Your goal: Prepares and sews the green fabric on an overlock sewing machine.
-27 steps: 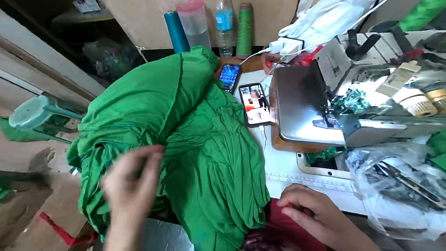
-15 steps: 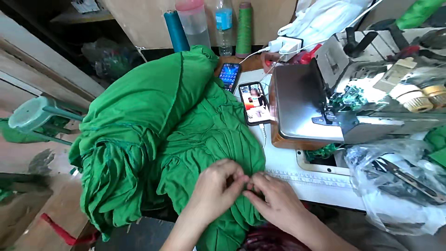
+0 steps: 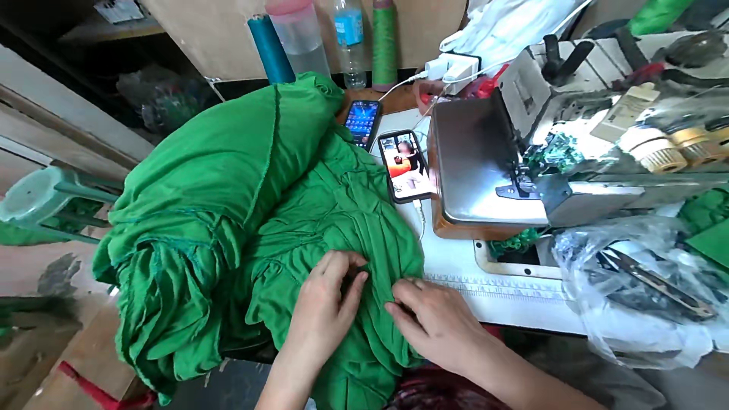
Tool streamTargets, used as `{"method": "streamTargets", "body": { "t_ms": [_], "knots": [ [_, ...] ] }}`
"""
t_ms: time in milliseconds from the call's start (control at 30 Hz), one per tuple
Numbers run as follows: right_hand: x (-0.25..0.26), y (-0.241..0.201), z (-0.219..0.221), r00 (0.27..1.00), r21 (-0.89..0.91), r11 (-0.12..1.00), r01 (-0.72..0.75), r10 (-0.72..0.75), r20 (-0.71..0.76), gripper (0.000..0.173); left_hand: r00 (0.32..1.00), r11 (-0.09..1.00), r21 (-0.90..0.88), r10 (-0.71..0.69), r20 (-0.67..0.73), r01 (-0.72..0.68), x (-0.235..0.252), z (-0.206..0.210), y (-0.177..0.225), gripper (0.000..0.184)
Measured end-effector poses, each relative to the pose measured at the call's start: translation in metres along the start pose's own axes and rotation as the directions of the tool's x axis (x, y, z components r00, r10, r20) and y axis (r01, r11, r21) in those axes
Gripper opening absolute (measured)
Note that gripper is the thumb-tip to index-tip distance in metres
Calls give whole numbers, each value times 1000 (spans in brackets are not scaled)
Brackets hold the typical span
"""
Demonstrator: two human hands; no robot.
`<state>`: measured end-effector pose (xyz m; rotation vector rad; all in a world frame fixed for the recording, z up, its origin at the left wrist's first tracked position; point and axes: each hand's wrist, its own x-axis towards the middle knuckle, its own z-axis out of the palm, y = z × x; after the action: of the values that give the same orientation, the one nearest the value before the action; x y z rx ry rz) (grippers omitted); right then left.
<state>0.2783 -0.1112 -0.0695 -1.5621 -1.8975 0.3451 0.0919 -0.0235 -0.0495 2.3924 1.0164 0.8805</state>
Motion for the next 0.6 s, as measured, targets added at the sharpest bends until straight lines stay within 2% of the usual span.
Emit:
{"method": "streamTargets", "body": {
  "t_ms": [67, 133, 200, 267, 300, 367, 433, 600],
  "knots": [
    [-5, 9, -10, 1000, 264, 964, 18, -21, 6, 28, 1000, 1000, -16, 2, -7, -2, -3, 0, -3, 21],
    [-12, 19, -23, 999, 559, 828, 30, -38, 3, 31, 1000, 999, -25, 22, -20, -22, -3, 0, -3, 19],
    [-19, 21, -44, 999, 779, 626, -40, 29, 28, 29, 996, 996, -34, 75, -57, -77, -3, 1, 0, 17],
    [-21, 15, -68, 974, 913, 379, -149, 214, 69, 17, 983, 987, -44, 152, -101, -157, -2, 4, 5, 14],
    [-22, 15, -77, 962, 956, 256, -144, 263, 74, 12, 975, 979, -48, 189, -118, -196, -2, 7, 9, 12],
    [-25, 26, -82, 981, 998, 41, -41, 193, 32, 16, 954, 961, -57, 259, -148, -270, -3, 16, 18, 7],
    [-25, 31, -83, 987, 999, -37, 1, 160, 4, 22, 930, 944, -23, 320, -181, -329, -5, 29, 27, 7],
    [-25, 31, -79, 993, 996, -87, -28, 115, 38, 24, 874, 907, 77, 419, -246, -413, 0, 35, 42, 16]
  ]
}}
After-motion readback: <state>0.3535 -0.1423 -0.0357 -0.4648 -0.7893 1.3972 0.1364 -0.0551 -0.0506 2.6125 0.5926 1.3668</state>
